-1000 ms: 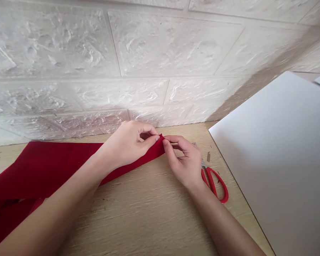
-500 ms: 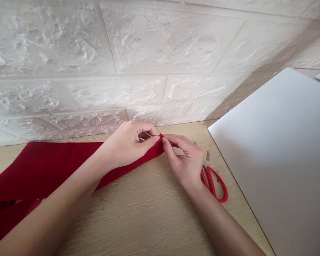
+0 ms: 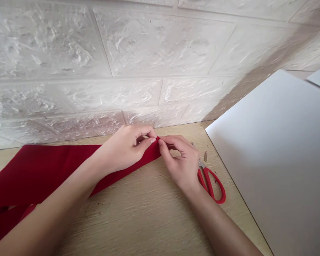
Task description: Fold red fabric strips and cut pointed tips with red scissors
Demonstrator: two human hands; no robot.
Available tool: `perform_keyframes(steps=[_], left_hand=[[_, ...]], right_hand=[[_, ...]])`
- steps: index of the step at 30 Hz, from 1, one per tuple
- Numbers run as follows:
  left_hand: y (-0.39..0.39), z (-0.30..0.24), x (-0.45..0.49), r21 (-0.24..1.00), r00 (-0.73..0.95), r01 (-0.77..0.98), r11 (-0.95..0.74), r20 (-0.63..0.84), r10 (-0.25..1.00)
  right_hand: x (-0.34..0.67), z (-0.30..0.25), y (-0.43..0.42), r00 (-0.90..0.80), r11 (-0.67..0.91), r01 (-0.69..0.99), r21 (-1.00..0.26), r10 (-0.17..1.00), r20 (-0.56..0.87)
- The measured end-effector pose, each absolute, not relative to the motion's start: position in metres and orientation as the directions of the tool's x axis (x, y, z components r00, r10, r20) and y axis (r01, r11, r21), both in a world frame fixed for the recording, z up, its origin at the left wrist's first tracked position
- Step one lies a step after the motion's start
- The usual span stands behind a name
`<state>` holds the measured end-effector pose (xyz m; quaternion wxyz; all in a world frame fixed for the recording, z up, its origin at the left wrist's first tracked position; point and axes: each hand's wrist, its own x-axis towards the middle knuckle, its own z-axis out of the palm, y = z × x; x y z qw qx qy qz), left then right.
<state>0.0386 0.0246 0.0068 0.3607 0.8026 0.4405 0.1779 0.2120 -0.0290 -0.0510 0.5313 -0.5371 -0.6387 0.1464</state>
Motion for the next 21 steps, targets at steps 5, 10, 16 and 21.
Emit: perform_keyframes(steps=[5,10,16,21], left_hand=[[0.0255,0.0049,0.0414,0.735,0.53,0.59,-0.334,-0.041,0.847],[0.0257,0.0062,0.042,0.742,0.507,0.597,-0.306,-0.053,0.86],[0.0249,0.005,0.0416,0.737,0.516,0.595,-0.319,-0.047,0.855],[0.0238,0.0052,0.0422,0.75,0.502,0.59,-0.3,-0.05,0.863]], right_hand=[[0.2125,-0.0519,-0.0281,0.154,0.375,0.5,-0.78,0.848,0.507],[0.2135,-0.0539,-0.0281,0.157,0.352,0.494,-0.795,0.864,0.479],[0.2141,-0.0546,-0.0279,0.141,0.365,0.51,-0.779,0.858,0.494],[0.2131,-0.0545,-0.0277,0.135,0.39,0.524,-0.757,0.84,0.526]])
